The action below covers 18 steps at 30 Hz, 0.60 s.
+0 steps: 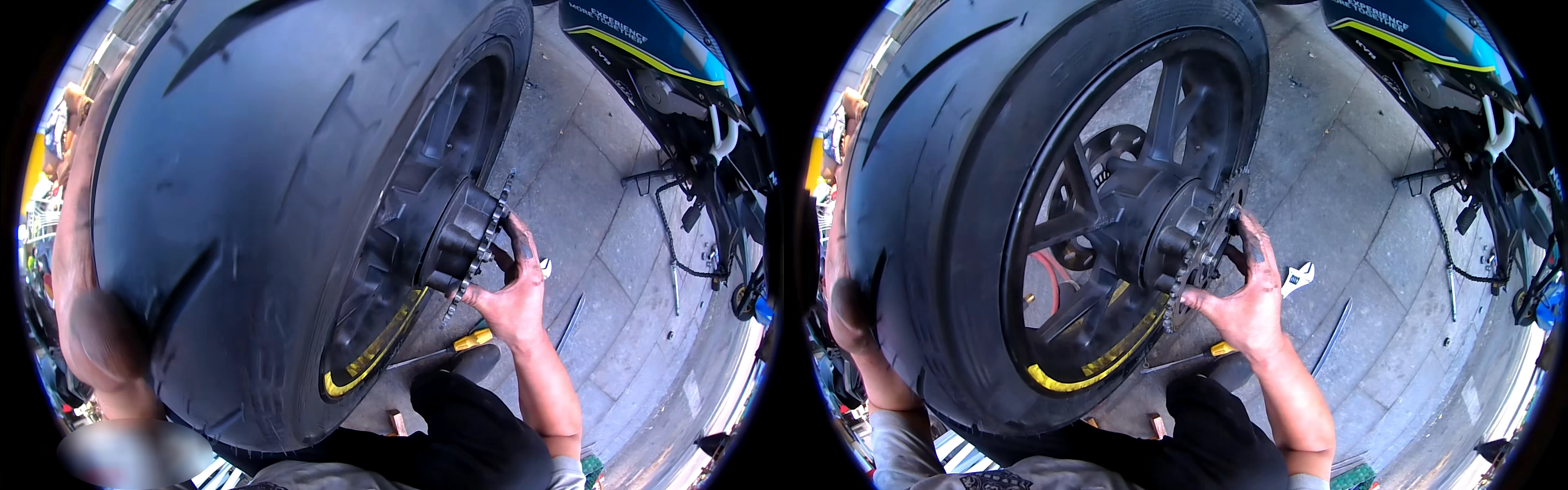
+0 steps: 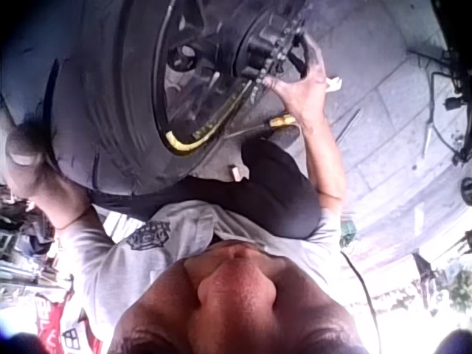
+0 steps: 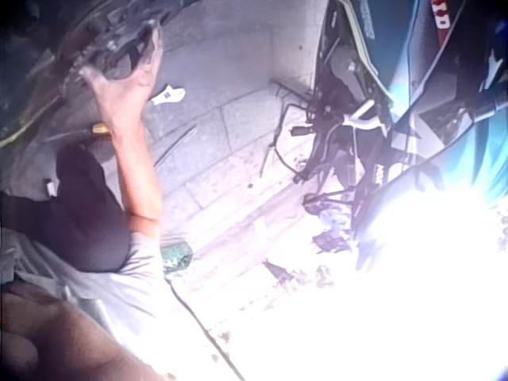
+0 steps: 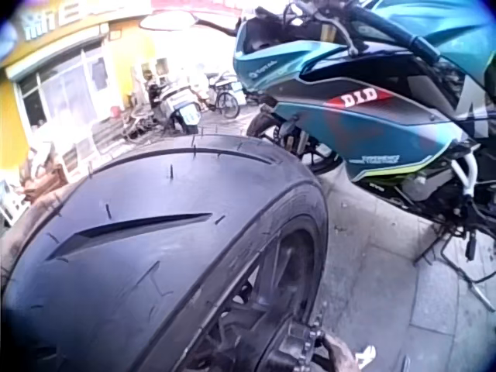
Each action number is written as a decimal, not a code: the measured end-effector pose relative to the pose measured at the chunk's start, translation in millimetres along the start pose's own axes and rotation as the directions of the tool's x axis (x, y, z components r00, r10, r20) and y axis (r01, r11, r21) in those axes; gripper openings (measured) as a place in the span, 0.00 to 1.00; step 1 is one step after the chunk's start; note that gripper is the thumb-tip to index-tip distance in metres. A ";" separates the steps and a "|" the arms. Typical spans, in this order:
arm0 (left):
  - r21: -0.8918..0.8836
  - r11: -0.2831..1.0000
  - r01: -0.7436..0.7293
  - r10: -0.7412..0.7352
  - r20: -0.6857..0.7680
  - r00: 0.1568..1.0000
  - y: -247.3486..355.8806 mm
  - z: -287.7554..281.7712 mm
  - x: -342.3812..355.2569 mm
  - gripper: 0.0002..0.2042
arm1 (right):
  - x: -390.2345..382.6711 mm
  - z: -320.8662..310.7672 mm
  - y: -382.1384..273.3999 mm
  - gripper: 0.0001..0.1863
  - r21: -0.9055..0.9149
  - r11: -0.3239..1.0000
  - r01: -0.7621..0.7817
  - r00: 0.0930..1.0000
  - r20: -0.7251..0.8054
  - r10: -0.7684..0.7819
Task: The person cleans and reassembles parts of a motorcycle rear wheel hub, placing rubber dampers into the hub before fitting a sprocket assembly.
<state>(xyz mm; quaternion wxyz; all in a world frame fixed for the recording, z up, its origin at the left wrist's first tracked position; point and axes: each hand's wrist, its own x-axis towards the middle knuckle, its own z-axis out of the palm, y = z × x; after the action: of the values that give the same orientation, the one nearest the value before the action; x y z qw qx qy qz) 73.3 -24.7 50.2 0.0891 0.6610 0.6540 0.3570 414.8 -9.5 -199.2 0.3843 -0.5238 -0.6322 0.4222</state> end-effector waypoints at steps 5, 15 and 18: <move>0.018 1.000 0.020 -0.021 0.063 0.998 0.3 4.9 -17.5 0.34 | -1.1 3.3 -9.8 0.70 0.087 0.994 -0.060 0.998 0.028 0.058; 0.034 0.999 0.024 -0.029 0.145 0.989 3.3 -16.5 -22.1 0.36 | 3.6 -15.7 8.9 0.62 0.410 0.889 -0.204 0.974 0.173 0.144; 0.041 0.999 0.023 -0.029 0.152 0.988 5.9 -21.6 -22.9 0.37 | 3.8 -8.1 8.9 0.59 0.423 0.886 -0.190 0.982 0.099 0.163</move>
<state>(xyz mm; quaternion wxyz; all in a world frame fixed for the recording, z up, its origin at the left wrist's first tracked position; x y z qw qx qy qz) 67.8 -54.2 61.2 0.1306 0.6794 0.6606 0.2916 424.8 -3.8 -204.5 0.4309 -0.4682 -0.4847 0.6002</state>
